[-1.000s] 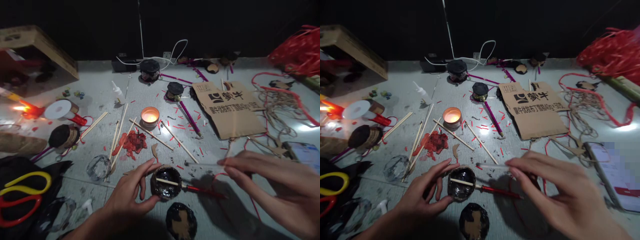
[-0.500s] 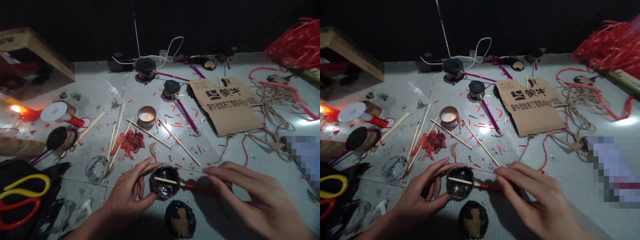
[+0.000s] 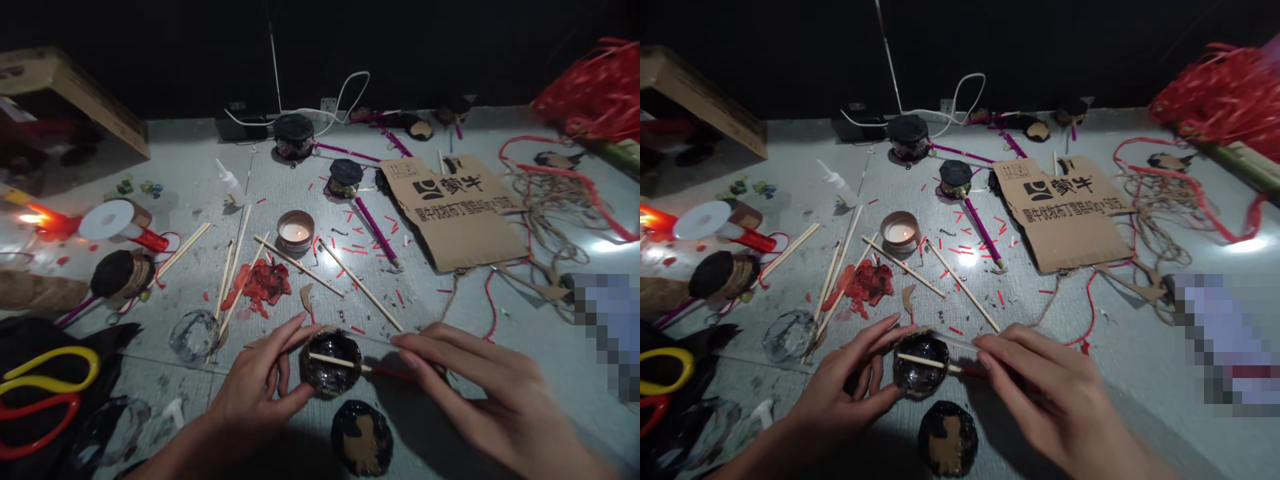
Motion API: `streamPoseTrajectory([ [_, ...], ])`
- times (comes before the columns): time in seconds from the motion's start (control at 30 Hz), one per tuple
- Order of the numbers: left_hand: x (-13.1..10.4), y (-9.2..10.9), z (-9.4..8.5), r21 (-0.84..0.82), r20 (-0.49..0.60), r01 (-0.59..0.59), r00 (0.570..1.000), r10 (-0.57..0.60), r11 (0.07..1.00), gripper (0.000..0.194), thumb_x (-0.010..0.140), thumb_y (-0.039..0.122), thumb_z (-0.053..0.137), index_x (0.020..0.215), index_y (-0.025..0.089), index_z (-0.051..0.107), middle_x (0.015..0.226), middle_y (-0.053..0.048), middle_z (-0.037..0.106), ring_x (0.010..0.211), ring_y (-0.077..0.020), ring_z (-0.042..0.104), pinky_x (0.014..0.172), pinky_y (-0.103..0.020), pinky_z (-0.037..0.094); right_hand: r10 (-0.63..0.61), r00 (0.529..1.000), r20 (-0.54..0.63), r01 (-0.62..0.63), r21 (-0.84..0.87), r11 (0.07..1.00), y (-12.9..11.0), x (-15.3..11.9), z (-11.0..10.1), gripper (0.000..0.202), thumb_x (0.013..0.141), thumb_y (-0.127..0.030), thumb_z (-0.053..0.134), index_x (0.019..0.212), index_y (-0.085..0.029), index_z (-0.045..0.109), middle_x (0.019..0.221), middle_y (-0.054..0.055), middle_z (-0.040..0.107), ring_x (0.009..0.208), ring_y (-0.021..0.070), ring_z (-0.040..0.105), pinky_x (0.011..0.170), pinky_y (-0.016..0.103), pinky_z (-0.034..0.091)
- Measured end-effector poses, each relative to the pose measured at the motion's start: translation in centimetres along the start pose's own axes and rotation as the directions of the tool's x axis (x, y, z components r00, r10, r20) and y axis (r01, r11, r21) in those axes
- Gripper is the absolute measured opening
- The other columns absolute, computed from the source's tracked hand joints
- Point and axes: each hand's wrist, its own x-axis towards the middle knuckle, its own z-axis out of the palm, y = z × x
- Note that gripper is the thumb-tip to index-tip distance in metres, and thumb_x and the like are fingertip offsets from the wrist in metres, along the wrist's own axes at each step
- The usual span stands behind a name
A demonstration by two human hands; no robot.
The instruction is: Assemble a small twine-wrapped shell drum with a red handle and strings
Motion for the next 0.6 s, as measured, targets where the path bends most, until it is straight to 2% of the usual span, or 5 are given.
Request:
streamPoseTrajectory([
  [0.27,0.1,-0.4,-0.1,0.002,0.019,-0.009,1.0,0.009,1.0,0.083,0.088,0.013,0.069,0.16,0.038,0.038,0.154,-0.001,0.07,0.055,-0.0058,0.054,0.049,-0.019,0.044,-0.003,1.0,0.026,0.002,0.024,1.0,0.2,-0.4,0.3,0.029,0.105,-0.012,0.058,0.124,-0.029,0.072,0.098,0.006,0.081,0.078,0.0178,0.08,0.058,0.025,0.063],
  [0.43,0.1,-0.1,-0.2,0.015,0.026,0.0,1.0,0.0,1.0,0.084,0.088,0.014,0.068,0.162,0.037,0.036,0.153,-0.002,0.071,0.055,-0.0069,0.055,0.049,-0.02,0.045,-0.013,0.999,0.048,0.011,0.037,0.999,-0.1,0.0,0.2,0.028,0.105,-0.012,0.058,0.123,-0.027,0.073,0.098,0.005,0.08,0.078,0.0155,0.079,0.064,0.023,0.064],
  [0.6,0.1,0.0,-0.2,0.008,0.027,-0.003,1.0,0.003,1.0,0.084,0.088,0.016,0.068,0.164,0.035,0.038,0.152,-0.004,0.072,0.054,-0.0075,0.054,0.049,-0.021,0.046,-0.025,0.999,0.047,0.023,0.039,0.999,-0.5,0.8,0.1,0.025,0.104,-0.012,0.059,0.117,-0.025,0.076,0.092,0.005,0.08,0.072,0.0146,0.078,0.06,0.02,0.062],
])
